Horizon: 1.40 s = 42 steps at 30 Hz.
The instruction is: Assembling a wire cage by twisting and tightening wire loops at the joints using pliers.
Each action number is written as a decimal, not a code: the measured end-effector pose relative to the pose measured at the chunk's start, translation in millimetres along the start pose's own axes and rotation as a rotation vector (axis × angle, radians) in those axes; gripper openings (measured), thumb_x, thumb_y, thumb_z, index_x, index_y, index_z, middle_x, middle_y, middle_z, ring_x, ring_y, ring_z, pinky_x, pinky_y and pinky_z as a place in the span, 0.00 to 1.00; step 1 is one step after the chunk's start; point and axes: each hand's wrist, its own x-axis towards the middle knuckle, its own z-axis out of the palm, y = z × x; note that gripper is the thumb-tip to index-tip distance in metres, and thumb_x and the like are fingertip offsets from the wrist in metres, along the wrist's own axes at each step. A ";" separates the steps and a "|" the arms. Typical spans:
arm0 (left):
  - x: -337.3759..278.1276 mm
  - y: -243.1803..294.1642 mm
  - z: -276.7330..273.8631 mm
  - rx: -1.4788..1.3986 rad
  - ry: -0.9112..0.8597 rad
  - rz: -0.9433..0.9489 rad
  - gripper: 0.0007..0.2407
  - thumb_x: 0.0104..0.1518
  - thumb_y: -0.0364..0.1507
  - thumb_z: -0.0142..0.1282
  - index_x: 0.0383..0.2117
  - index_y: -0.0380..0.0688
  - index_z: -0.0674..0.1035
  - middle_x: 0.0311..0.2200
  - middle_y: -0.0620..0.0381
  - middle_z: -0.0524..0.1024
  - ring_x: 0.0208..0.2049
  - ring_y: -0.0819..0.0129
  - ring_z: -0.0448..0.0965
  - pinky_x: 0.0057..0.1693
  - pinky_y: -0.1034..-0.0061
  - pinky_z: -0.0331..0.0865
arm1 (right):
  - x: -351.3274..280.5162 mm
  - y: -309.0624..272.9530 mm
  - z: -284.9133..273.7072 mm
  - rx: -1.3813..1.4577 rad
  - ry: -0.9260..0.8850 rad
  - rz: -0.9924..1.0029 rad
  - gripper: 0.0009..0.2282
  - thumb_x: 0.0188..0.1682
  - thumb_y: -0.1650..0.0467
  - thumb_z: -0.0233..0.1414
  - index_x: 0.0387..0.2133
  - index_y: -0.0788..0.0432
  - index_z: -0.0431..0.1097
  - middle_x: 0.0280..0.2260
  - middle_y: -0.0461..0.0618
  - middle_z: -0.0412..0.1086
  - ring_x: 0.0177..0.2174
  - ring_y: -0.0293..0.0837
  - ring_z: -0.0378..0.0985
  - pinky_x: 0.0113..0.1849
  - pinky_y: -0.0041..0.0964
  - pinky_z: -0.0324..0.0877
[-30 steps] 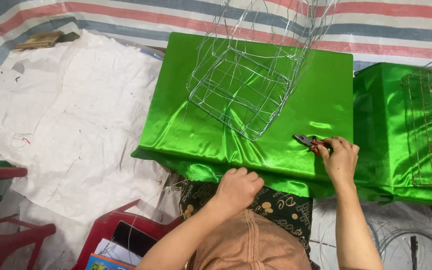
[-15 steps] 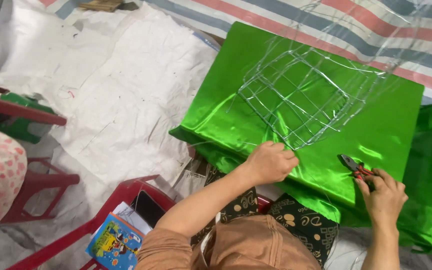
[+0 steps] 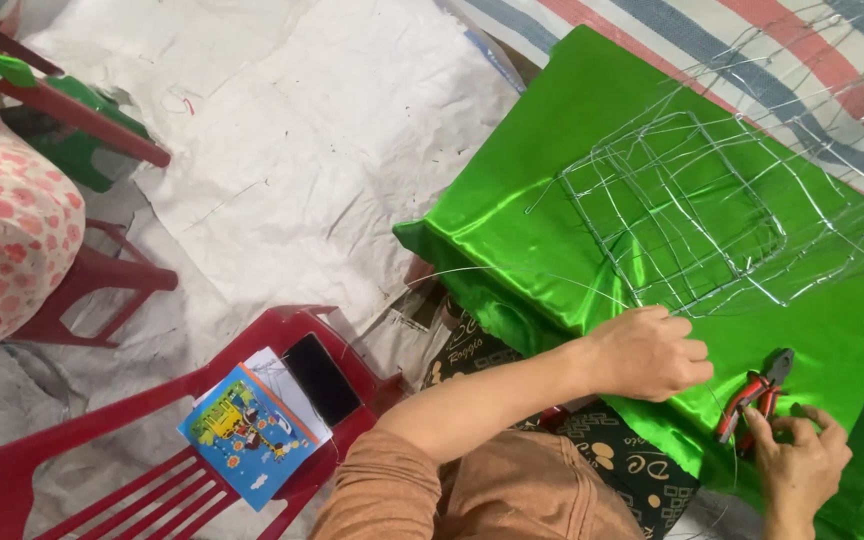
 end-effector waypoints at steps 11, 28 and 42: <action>4.8 -20.0 74.1 -0.120 -0.071 0.122 0.18 0.57 0.16 0.45 0.11 0.53 0.72 0.10 0.69 0.63 0.15 0.74 0.66 0.23 0.80 0.63 | -5.7 -29.1 7.4 0.023 0.092 0.074 0.17 0.64 0.62 0.69 0.37 0.66 0.79 0.57 0.65 0.63 0.52 0.57 0.70 0.42 0.52 0.78; -55.0 -93.8 -57.1 0.238 -0.135 -0.269 0.10 0.65 0.28 0.49 0.25 0.50 0.81 0.22 0.63 0.80 0.24 0.70 0.79 0.28 0.78 0.72 | 16.7 -63.7 -17.0 0.268 0.074 0.286 0.09 0.43 0.65 0.63 0.29 0.60 0.81 0.64 0.56 0.60 0.43 0.55 0.77 0.43 0.52 0.69; -101.0 -70.5 -50.0 0.243 0.190 -0.427 0.05 0.57 0.32 0.56 0.26 0.61 0.82 0.17 0.69 0.72 0.23 0.69 0.78 0.32 0.77 0.72 | -56.0 -175.2 -70.9 2.282 -0.315 0.545 0.09 0.41 0.63 0.60 0.22 0.52 0.69 0.47 0.54 0.76 0.31 0.53 0.73 0.27 0.42 0.67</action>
